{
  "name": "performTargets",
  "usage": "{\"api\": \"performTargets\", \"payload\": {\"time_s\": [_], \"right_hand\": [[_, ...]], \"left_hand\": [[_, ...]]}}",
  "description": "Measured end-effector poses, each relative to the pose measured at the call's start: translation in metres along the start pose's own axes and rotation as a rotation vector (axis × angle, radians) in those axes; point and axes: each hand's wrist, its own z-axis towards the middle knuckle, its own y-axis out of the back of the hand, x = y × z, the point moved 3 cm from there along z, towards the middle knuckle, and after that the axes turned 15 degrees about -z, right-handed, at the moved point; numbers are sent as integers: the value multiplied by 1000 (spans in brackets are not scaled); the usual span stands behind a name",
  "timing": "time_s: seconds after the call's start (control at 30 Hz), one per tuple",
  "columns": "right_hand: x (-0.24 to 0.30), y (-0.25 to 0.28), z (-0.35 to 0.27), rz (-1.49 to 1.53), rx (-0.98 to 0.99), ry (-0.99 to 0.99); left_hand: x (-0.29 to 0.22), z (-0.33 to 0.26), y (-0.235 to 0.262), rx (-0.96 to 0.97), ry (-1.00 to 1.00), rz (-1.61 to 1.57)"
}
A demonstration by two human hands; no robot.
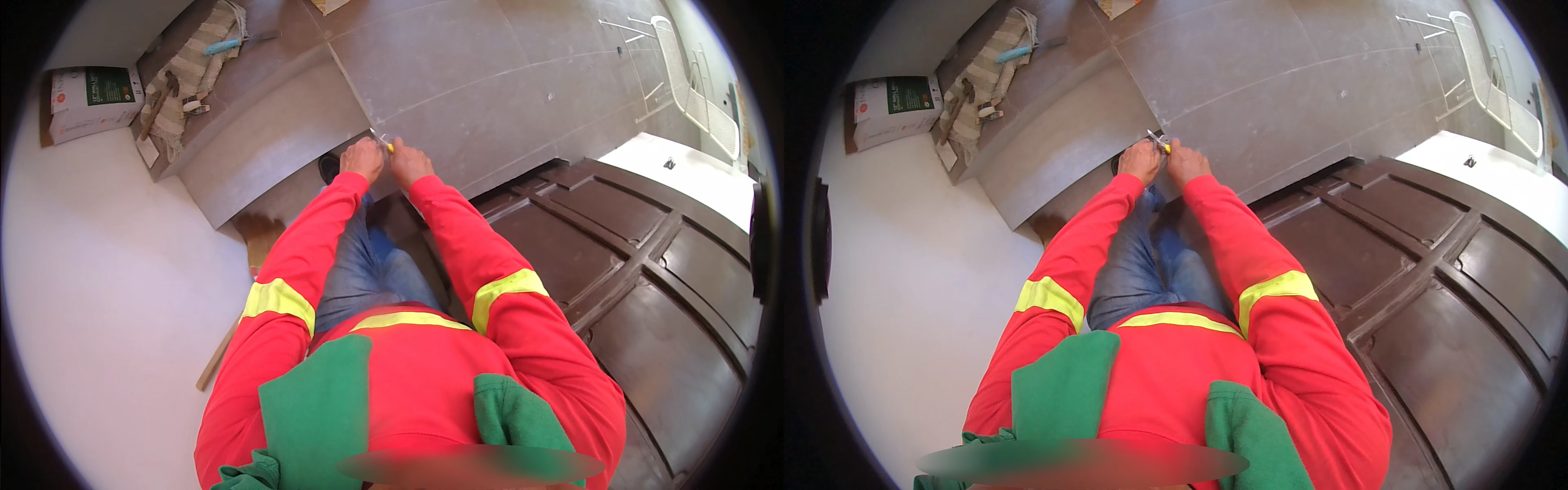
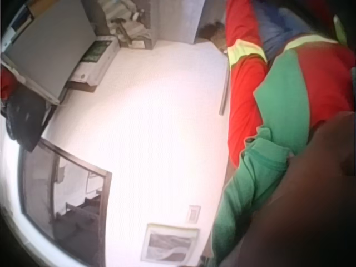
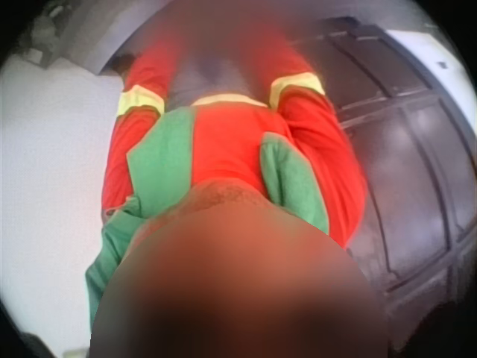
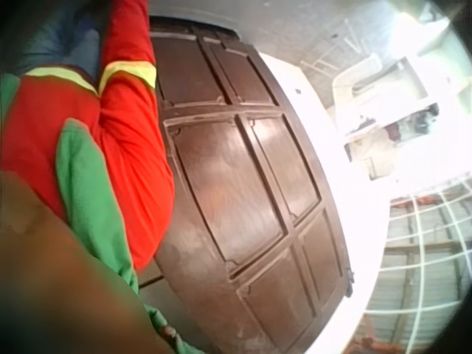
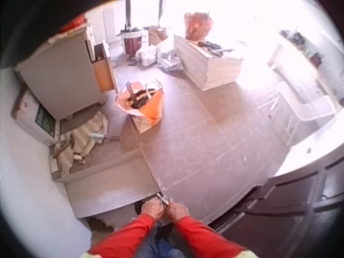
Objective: The person walks to a door, opens a package of door latch hardware using a utility knife, removes the latch, and positions it against the door frame to check fit.
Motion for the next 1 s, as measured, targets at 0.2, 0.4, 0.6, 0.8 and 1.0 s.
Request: {"api": "performTargets", "payload": {"time_s": [0.2,0.4,0.6,0.8,1.0], "right_hand": [[-69,-13,-23,91,159,-316],[-76,-17,-28,95,13,-135],[10,18,-1,125,-60,246],[19,38,-14,113,-8,113],[20,9,-2,66,42,109]], "left_hand": [[19,-5,39,-19,47,-37],[8,-8,48,51,78,-63],[-1,-11,42,24,134,-56],[-8,-22,40,-31,-6,-55],[-2,-26,44,-29,-10,-1]]}}
